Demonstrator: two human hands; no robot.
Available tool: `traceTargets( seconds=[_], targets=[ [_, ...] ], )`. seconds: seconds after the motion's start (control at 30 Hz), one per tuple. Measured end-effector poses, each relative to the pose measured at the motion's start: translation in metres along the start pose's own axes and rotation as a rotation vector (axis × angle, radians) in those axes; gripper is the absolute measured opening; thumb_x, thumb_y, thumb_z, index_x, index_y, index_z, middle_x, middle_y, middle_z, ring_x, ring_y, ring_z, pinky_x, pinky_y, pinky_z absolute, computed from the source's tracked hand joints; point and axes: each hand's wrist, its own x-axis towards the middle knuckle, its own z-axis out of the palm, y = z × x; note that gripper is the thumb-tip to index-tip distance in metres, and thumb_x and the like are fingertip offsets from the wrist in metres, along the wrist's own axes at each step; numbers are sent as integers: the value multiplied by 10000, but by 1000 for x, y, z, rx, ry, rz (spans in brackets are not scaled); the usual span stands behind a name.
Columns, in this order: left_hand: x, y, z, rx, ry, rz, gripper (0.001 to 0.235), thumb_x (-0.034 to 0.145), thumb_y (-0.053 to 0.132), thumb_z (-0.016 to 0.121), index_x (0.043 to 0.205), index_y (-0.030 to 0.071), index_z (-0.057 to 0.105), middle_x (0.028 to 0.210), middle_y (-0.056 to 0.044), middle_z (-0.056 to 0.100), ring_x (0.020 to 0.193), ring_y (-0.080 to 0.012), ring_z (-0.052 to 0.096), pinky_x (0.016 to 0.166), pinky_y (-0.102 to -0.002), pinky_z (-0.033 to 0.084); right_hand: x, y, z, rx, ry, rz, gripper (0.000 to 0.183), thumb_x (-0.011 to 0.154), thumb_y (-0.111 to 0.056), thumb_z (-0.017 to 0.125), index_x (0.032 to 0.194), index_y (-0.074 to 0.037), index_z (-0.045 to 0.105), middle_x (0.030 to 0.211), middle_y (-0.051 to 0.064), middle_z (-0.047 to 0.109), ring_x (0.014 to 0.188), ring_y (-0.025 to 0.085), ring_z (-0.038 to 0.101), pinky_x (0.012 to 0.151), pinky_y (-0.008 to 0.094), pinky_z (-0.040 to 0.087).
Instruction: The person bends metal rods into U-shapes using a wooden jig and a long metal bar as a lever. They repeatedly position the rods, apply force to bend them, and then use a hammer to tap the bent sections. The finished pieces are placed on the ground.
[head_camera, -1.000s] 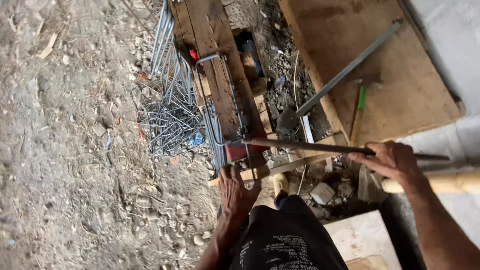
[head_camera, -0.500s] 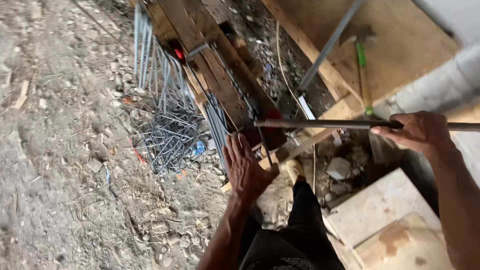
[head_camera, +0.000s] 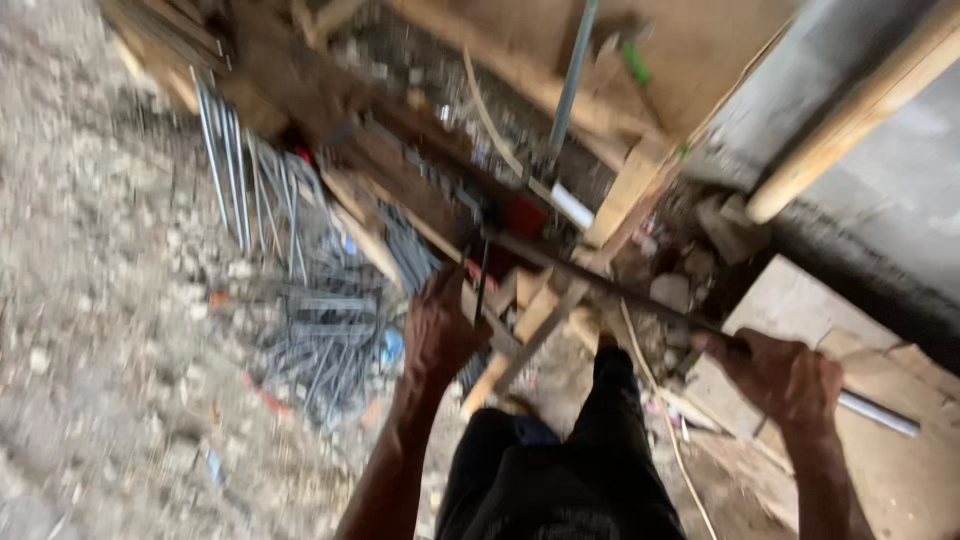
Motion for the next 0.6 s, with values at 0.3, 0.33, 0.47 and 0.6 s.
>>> traceTargets(
  seconds=[0.3, 0.33, 0.47, 0.6],
  targets=[
    [1, 5, 2, 18, -74, -9, 786, 597, 245, 883, 1227, -22, 495, 1253, -162, 463, 1121, -359, 454, 863, -439, 502, 50, -2, -58, 257, -778, 367, 696, 737, -902, 390, 1099, -431, 752, 1150, 50, 776, 1205, 244, 672, 1022, 418, 453],
    [4, 3, 5, 28, -84, -10, 828, 552, 226, 890, 1230, -44, 499, 1244, -177, 486, 1135, -365, 467, 891, -437, 501, 52, 0, -49, 250, -783, 360, 731, 723, -908, 386, 1167, -436, 724, 1220, 71, 741, 1249, 249, 642, 1061, 422, 426],
    [2, 1, 5, 50, -30, 89, 779, 521, 208, 845, 1174, -90, 542, 1179, -215, 519, 1088, -382, 491, 931, -440, 484, 58, 6, -51, 282, -781, 291, 728, 730, -891, 388, 1100, -383, 755, 1211, 73, 738, 1275, 284, 610, 1104, 481, 379],
    [2, 5, 4, 77, -94, 19, 844, 521, 229, 847, 1233, -89, 523, 1284, -222, 513, 1164, -376, 483, 988, -432, 479, 65, 20, -31, 282, -654, 222, 724, 715, -908, 385, 970, -339, 751, 1143, 54, 754, 1230, 297, 647, 1011, 521, 485]
  ],
)
